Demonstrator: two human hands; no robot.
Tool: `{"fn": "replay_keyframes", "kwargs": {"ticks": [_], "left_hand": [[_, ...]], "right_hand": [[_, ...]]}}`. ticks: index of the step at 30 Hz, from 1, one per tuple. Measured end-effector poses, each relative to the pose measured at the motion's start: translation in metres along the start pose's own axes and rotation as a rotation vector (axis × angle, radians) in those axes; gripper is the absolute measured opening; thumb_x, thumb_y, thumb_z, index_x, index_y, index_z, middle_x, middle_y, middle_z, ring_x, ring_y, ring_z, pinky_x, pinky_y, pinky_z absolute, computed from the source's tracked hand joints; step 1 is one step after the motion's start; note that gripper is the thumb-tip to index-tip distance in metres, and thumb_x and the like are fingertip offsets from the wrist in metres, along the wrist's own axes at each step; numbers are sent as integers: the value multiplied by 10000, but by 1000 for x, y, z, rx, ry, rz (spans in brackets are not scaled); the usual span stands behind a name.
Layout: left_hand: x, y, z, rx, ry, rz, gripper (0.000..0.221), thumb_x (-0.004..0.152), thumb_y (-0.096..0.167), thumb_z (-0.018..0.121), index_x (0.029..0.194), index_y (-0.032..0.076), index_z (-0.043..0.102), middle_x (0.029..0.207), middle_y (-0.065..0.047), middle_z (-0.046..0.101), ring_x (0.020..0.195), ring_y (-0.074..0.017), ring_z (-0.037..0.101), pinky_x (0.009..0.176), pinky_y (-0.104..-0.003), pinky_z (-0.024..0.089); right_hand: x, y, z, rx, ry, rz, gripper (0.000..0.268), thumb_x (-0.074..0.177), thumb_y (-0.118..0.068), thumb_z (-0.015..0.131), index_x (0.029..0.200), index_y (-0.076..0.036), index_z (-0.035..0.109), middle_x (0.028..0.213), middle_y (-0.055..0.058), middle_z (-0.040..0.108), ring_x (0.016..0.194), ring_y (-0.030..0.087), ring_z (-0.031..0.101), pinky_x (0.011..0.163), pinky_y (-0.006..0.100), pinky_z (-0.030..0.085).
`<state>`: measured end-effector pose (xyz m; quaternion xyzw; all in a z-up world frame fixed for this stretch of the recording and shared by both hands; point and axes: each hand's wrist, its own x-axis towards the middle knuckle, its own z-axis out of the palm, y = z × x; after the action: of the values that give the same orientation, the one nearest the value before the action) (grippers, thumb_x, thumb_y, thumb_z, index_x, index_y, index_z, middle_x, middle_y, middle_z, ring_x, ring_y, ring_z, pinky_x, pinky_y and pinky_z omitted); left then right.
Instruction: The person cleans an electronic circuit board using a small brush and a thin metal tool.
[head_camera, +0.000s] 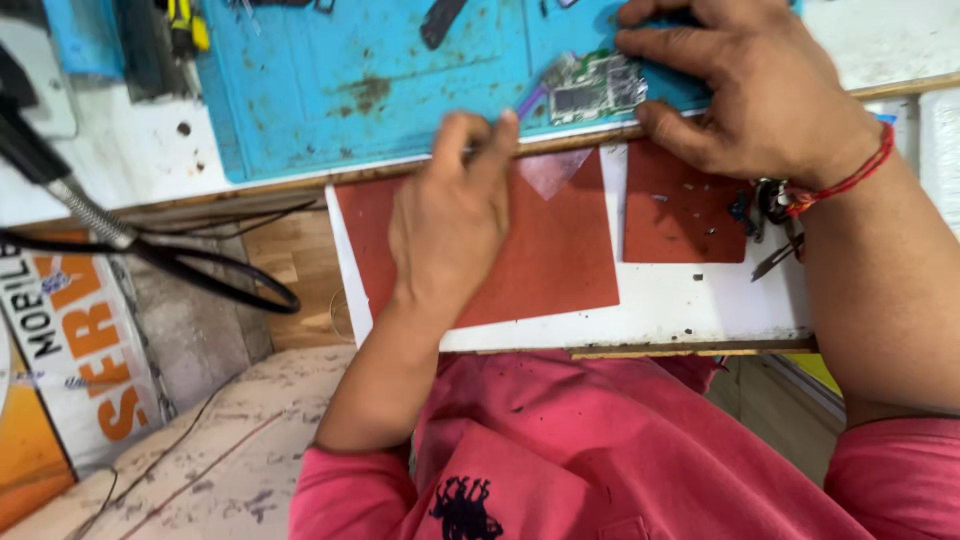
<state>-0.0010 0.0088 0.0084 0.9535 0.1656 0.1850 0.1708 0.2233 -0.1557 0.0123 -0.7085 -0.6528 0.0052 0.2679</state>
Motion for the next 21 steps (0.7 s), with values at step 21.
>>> {"fn": "replay_keyframes", "kwargs": {"ticks": [21], "left_hand": [[13,8,1,-46,19,56,332,1023,42,669,1333,146,723,1078,-29,617,677,-234,633,570,-391,521]], "right_hand": [[-6,0,6,-3,-119,190,503,892,-229,773,1360,-59,698,1021,183,734,796,367,700,673,442,560]]}}
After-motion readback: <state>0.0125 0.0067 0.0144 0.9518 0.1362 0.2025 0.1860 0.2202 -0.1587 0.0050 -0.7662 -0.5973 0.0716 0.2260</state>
